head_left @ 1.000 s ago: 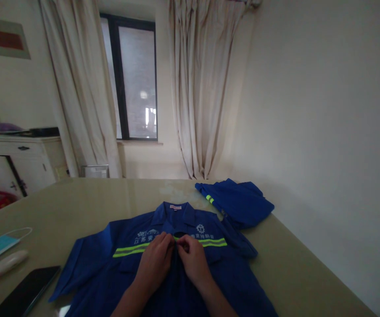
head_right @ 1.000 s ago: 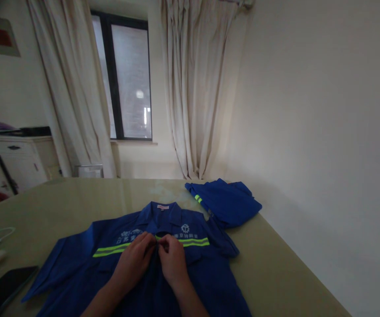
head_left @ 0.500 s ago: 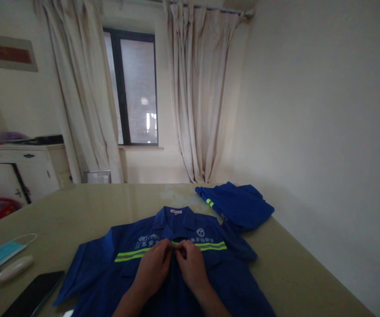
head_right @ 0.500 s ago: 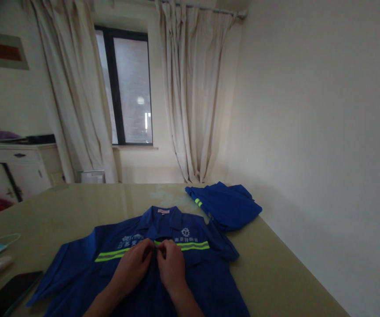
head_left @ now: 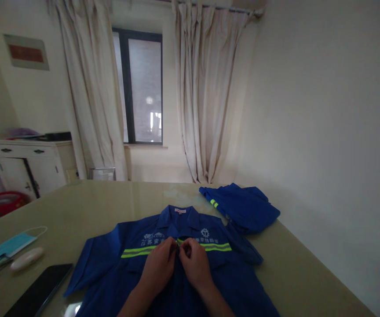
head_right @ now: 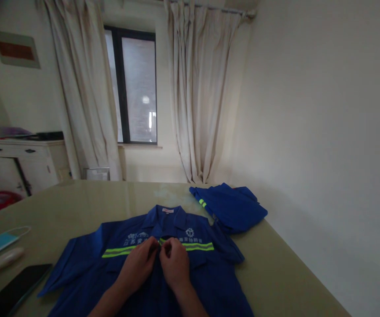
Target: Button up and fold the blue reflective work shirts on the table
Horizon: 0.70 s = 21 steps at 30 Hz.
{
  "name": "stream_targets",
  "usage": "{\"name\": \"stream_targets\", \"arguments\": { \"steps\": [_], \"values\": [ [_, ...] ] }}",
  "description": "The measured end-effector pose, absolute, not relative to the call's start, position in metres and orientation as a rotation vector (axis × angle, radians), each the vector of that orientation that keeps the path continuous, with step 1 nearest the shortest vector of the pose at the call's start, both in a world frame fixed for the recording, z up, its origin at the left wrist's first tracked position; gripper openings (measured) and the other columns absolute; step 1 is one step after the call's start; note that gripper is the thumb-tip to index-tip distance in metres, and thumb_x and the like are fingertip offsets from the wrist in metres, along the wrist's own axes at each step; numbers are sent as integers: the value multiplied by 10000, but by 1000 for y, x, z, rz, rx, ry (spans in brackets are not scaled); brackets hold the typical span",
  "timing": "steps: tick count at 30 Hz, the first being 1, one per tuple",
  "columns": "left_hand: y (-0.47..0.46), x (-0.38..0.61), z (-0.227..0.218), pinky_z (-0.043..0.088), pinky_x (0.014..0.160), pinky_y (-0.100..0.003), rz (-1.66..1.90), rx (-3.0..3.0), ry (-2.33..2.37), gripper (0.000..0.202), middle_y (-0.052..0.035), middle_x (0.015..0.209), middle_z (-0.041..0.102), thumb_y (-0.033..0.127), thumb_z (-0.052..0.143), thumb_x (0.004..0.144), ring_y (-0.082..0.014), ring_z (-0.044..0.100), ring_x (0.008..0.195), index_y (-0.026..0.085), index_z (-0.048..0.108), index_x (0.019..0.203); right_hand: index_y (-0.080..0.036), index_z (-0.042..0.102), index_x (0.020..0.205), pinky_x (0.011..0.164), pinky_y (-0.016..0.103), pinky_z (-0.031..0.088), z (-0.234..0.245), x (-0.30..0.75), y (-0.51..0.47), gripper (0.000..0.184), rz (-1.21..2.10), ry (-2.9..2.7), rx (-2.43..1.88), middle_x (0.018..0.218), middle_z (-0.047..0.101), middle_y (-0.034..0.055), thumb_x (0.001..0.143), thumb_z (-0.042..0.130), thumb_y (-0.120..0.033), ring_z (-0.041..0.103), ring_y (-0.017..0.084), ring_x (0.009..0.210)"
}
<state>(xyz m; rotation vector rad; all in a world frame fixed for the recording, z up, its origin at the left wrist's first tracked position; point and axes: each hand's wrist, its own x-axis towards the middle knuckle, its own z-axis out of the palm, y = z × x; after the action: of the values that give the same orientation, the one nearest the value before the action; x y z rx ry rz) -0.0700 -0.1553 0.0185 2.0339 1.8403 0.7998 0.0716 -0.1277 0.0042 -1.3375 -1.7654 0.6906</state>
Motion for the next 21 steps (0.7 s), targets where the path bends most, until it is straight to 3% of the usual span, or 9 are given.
{"name": "stream_targets", "arguments": {
  "steps": [8,15,21],
  "values": [
    [-156,-70,14,422,798,-269,797,2054,1852,232,-22,940,681,91,399,958,-178,646,891,236,574,910,-211,696,825,640,233,446,0,72,-123,138,738,-1810,-1364,800,731,16,801,579,-142,677,174,713],
    [-157,-68,16,434,807,-278,876,2106,1806,270,-39,995,643,140,341,1003,-189,623,908,243,583,945,-203,732,856,702,251,472,-2,74,-125,176,730,-1782,-1313,843,745,35,821,572,-139,691,193,779],
    [-151,-71,13,448,837,-300,945,2025,1731,201,-40,956,659,173,399,983,-202,633,909,232,567,889,-210,740,848,658,242,434,-1,73,-124,167,713,-1832,-1369,816,736,23,817,590,-143,671,177,739]
  ]
}}
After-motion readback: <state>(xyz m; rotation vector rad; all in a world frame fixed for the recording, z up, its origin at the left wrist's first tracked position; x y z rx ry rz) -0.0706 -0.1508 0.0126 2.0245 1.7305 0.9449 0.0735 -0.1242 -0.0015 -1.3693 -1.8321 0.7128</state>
